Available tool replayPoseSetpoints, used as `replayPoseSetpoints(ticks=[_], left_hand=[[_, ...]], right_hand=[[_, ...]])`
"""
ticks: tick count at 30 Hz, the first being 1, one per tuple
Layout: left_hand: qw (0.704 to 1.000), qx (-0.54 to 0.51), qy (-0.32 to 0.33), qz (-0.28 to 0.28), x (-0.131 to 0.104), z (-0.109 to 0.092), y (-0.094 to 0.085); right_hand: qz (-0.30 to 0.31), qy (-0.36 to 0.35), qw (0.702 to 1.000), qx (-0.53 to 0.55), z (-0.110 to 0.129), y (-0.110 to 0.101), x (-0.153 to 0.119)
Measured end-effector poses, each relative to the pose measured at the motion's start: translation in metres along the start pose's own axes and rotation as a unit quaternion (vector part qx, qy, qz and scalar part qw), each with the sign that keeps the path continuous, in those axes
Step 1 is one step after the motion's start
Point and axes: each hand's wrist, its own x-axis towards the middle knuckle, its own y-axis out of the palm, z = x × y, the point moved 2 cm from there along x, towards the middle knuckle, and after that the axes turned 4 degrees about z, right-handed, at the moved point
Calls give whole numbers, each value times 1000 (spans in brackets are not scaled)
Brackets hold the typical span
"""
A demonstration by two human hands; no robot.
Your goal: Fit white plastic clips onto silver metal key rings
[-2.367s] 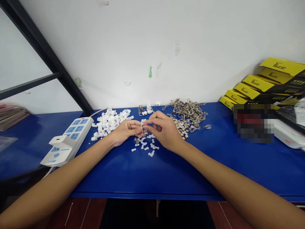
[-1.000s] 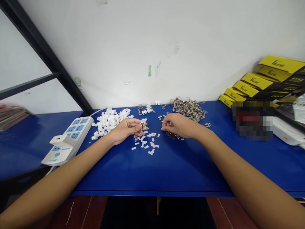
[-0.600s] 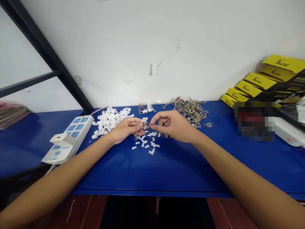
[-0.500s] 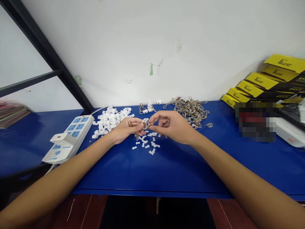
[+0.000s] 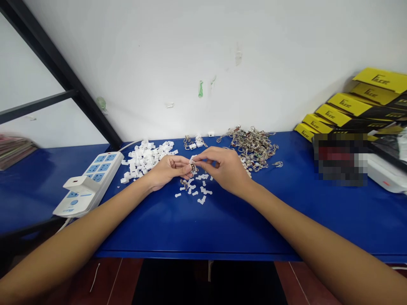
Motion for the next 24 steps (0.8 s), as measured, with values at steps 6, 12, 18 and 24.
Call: replayPoseSetpoints(ticks=[6, 12, 18, 24], left_hand=[[1000, 0, 3, -1, 0, 0, 0], [1000, -2, 3, -1, 0, -1, 1], [1000, -4, 4, 5, -1, 0, -1], [1000, -23, 2, -4, -1, 2, -2]], right_hand=[[2, -16, 1000, -13, 2, 3, -1], [0, -17, 1000, 4, 0, 3, -1], [37, -39, 998, -11, -2, 3, 0], [48, -90, 994, -27, -2, 7, -1]])
